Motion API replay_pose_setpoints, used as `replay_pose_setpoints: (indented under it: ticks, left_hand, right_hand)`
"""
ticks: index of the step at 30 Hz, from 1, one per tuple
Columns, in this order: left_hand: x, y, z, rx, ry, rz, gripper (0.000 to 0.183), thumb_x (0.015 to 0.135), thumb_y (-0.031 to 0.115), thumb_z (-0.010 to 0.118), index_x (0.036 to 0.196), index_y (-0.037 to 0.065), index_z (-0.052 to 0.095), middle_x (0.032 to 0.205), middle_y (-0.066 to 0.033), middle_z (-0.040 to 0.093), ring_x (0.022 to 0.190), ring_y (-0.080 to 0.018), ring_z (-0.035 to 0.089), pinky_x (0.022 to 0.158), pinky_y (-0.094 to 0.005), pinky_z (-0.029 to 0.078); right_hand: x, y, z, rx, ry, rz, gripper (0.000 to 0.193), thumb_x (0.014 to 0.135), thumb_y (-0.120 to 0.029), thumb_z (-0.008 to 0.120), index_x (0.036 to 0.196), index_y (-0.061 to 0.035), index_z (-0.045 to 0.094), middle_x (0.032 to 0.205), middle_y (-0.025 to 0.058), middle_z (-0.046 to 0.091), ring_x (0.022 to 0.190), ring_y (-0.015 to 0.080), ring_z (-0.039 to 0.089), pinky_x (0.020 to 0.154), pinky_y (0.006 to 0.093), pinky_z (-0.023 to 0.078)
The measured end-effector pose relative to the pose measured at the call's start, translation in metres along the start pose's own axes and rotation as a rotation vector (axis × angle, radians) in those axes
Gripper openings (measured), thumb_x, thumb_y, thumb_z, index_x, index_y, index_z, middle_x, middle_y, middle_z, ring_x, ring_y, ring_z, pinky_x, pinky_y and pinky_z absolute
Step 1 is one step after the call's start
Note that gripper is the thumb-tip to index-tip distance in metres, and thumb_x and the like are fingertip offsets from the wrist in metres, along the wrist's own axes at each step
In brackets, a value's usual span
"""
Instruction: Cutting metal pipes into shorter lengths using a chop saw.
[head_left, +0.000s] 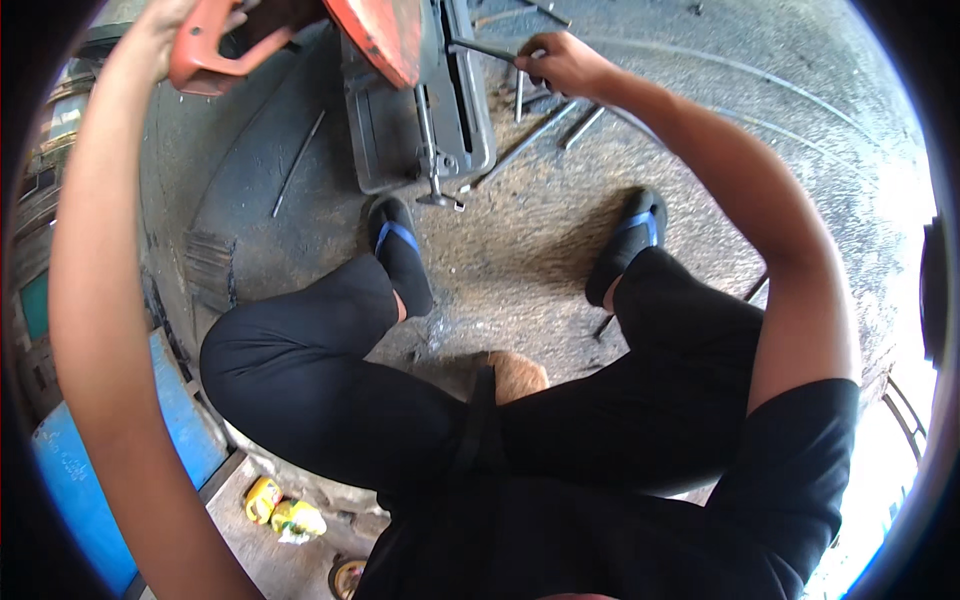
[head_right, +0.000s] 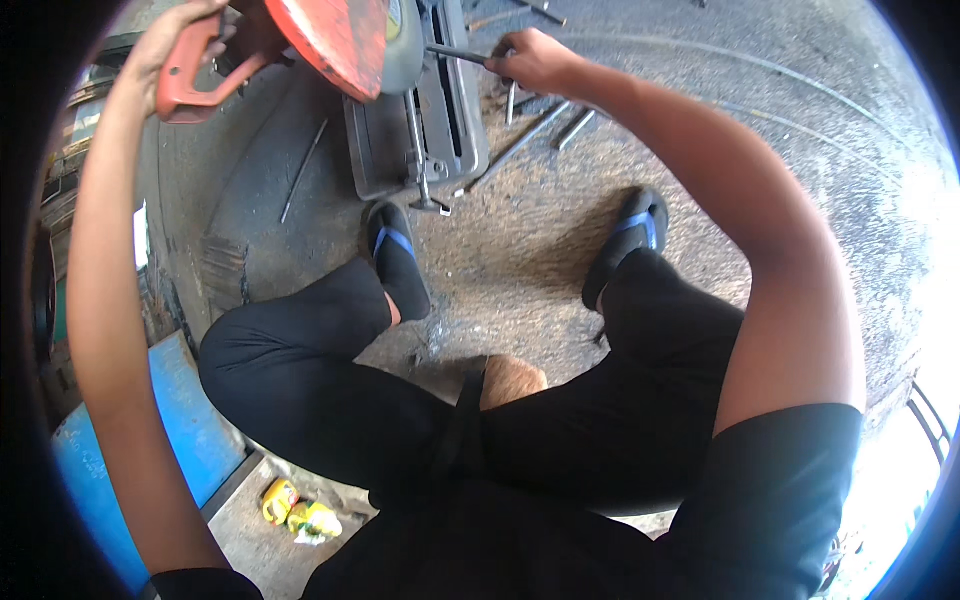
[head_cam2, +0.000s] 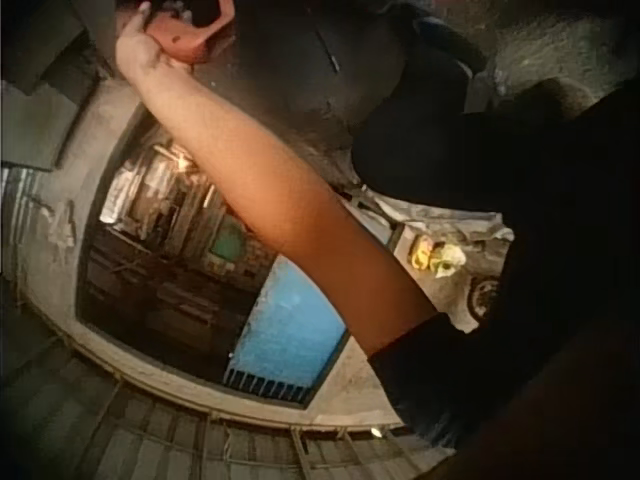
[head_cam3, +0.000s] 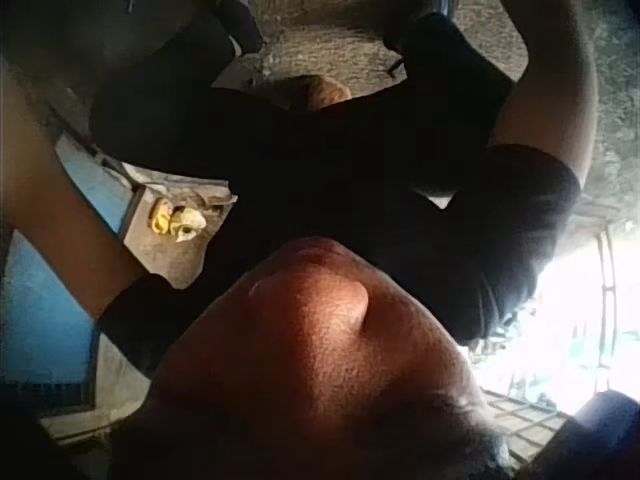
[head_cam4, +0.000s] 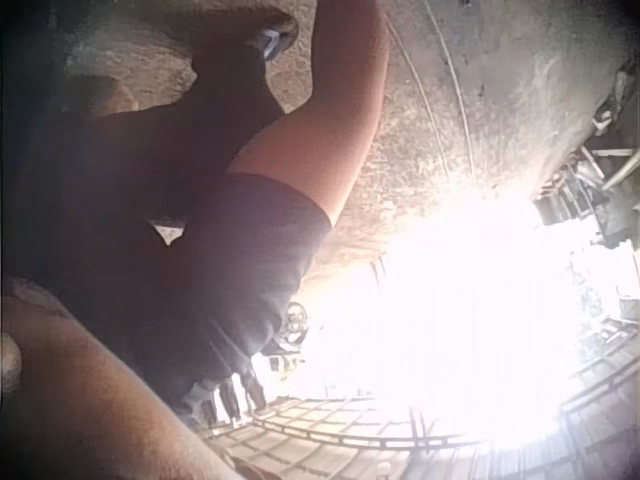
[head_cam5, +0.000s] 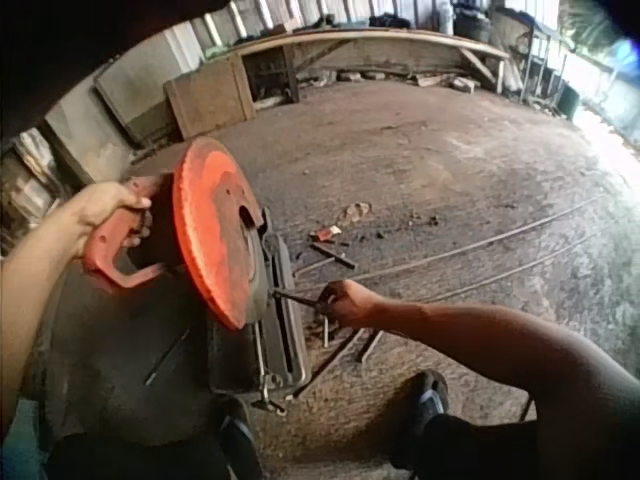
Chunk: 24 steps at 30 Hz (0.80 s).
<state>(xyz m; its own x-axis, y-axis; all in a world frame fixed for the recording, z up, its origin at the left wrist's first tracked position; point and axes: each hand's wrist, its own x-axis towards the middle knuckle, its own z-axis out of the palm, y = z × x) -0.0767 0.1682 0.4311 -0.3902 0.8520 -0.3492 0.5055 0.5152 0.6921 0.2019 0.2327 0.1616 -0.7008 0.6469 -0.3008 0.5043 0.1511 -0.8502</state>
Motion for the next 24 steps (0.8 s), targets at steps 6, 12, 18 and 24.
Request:
replay_pose_setpoints:
  ticks: [6, 12, 18, 24]
  left_hand:
    - [0.032, -0.030, -0.017, 0.036, 0.300, 0.132, 0.043, 0.078, 0.029, 0.068, 0.107, -0.001, 0.058, 0.089, -0.0123, 0.065, 0.080, -0.0231, 0.065, 0.075, -0.0348, 0.052]
    - [-0.050, -0.012, 0.037, -0.113, 0.729, 0.746, 0.024, 0.085, 0.012, 0.058, 0.106, -0.001, 0.060, 0.094, -0.0123, 0.067, 0.091, -0.0205, 0.064, 0.082, -0.0330, 0.049]
    - [-0.219, 0.011, 0.100, -0.965, -0.314, 0.582, 0.027, 0.088, 0.022, 0.066, 0.104, 0.001, 0.064, 0.089, -0.0015, 0.062, 0.080, -0.0086, 0.057, 0.075, -0.0242, 0.046]
    - [-0.227, -0.004, 0.108, -1.031, -0.287, 0.786, 0.018, 0.090, 0.009, 0.061, 0.103, -0.003, 0.064, 0.093, -0.0038, 0.062, 0.084, -0.0097, 0.059, 0.077, -0.0236, 0.048]
  right_hand:
    - [-0.077, -0.095, -0.071, 0.584, -0.044, 0.019, 0.012, 0.090, -0.014, 0.060, 0.094, -0.0040, 0.054, 0.071, 0.0037, 0.054, 0.053, 0.0062, 0.045, 0.041, 0.0208, 0.032]
    - [-0.160, -0.200, -0.066, 0.821, -0.075, -0.237, 0.019, 0.087, -0.006, 0.063, 0.103, -0.0051, 0.053, 0.078, 0.0061, 0.061, 0.057, 0.0089, 0.050, 0.046, 0.0222, 0.037]
    - [-0.228, -0.247, -0.018, 1.183, -0.008, -0.507, 0.018, 0.086, -0.010, 0.065, 0.097, -0.0039, 0.052, 0.076, 0.0085, 0.061, 0.052, 0.0090, 0.049, 0.043, 0.0215, 0.034]
    - [-0.230, -0.234, 0.015, 1.295, -0.083, -0.527, 0.022, 0.085, -0.010, 0.068, 0.091, -0.0075, 0.047, 0.073, 0.0067, 0.059, 0.050, 0.0074, 0.044, 0.043, 0.0205, 0.029]
